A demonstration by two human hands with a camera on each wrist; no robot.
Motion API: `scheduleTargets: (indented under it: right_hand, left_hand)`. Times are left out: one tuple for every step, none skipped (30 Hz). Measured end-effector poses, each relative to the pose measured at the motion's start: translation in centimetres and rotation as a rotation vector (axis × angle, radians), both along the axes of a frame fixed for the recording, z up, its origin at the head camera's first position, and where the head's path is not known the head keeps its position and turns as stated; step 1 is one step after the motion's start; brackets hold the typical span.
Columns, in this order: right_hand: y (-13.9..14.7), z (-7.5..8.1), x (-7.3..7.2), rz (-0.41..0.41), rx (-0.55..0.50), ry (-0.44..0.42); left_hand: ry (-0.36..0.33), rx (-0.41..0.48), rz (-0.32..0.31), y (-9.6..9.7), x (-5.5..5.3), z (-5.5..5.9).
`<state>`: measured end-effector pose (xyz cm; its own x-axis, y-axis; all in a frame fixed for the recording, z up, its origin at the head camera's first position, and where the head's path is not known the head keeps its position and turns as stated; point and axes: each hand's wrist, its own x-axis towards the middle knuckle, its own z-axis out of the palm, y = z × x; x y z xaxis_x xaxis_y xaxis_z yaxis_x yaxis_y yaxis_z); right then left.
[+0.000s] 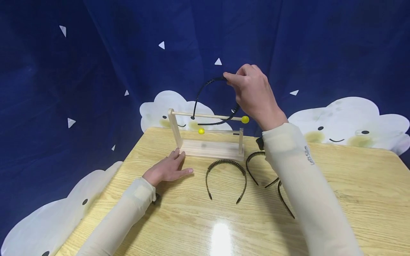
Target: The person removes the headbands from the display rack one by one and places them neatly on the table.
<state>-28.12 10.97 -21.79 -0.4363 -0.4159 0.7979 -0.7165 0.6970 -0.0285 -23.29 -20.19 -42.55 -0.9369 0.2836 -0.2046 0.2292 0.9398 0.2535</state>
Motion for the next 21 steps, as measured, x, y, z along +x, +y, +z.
scheduleTargets:
  right_hand:
    - [0.2, -0.1, 0.0, 0.005, 0.002, -0.016]
    - [0.3, -0.2, 0.0, 0.009, 0.006, -0.032]
    - [0.5, -0.2, 0.0, 0.013, 0.010, -0.048]
    - [0.6, -0.3, 0.1, 0.015, 0.014, -0.060]
    - [0.7, -0.4, 0.1, 0.018, 0.017, -0.073]
    - [0.8, -0.4, 0.2, 0.019, 0.022, -0.085]
    - [0.9, -0.4, 0.2, 0.017, 0.026, -0.100]
    - [1.0, -0.4, 0.3, 0.011, 0.033, -0.112]
    - [1.1, -0.4, 0.4, 0.006, 0.039, -0.122]
    - [1.2, -0.5, 0.5, 0.000, 0.044, -0.130]
    - [1.3, -0.5, 0.5, -0.004, 0.047, -0.141]
    - [1.4, -0.5, 0.6, -0.010, 0.053, -0.150]
    - [1.5, -0.5, 0.6, -0.014, 0.057, -0.156]
    - [1.6, -0.5, 0.6, -0.015, 0.062, -0.159]
    - [1.7, -0.5, 0.6, -0.013, 0.066, -0.160]
    - [1.8, -0.6, 0.6, -0.014, 0.069, -0.165]
    - [1.9, -0.6, 0.7, -0.014, 0.074, -0.168]
    - [2.0, -0.6, 0.7, -0.014, 0.079, -0.170]
    - [2.0, -0.6, 0.7, -0.012, 0.082, -0.171]
    - [2.1, -0.6, 0.7, -0.013, 0.084, -0.178]
    - [2.2, -0.6, 0.8, -0.013, 0.086, -0.184]
  left_hand:
    - [-0.002, 0.000, 0.001, 0.0, 0.0, 0.0]
    - [-0.003, 0.001, 0.001, 0.0, 0.0, 0.0]
    - [-0.004, 0.004, 0.001, 0.0, 0.0, 0.0]
    - [-0.006, 0.003, 0.002, -0.1, 0.0, 0.0]
    - [-0.006, 0.005, 0.002, -0.1, 0.0, 0.0]
    - [-0.010, 0.003, 0.003, 0.0, 0.0, 0.1]
    - [-0.010, 0.004, 0.003, 0.0, 0.0, 0.1]
    - [-0.008, 0.006, 0.002, 0.0, 0.0, 0.1]
    - [-0.010, 0.002, 0.003, 0.1, 0.0, 0.1]
    - [-0.012, -0.003, 0.003, 0.1, 0.0, 0.2]
    - [-0.008, -0.001, 0.002, 0.1, 0.0, 0.2]
    - [-0.009, -0.005, 0.001, 0.2, 0.0, 0.2]
    - [-0.008, -0.007, 0.000, 0.2, 0.0, 0.2]
    - [-0.009, -0.010, -0.001, 0.2, 0.0, 0.2]
    - [-0.011, -0.012, -0.001, 0.2, 0.0, 0.3]
    - [-0.009, -0.007, -0.004, 0.3, 0.0, 0.3]
    - [-0.010, -0.003, -0.005, 0.3, 0.0, 0.3]
    - [-0.013, -0.005, -0.004, 0.3, 0.0, 0.4]
    - [-0.014, -0.002, -0.005, 0.4, -0.1, 0.4]
    - [-0.015, 0.001, -0.004, 0.4, 0.0, 0.4]
    - [-0.016, 0.001, -0.002, 0.4, 0.0, 0.5]
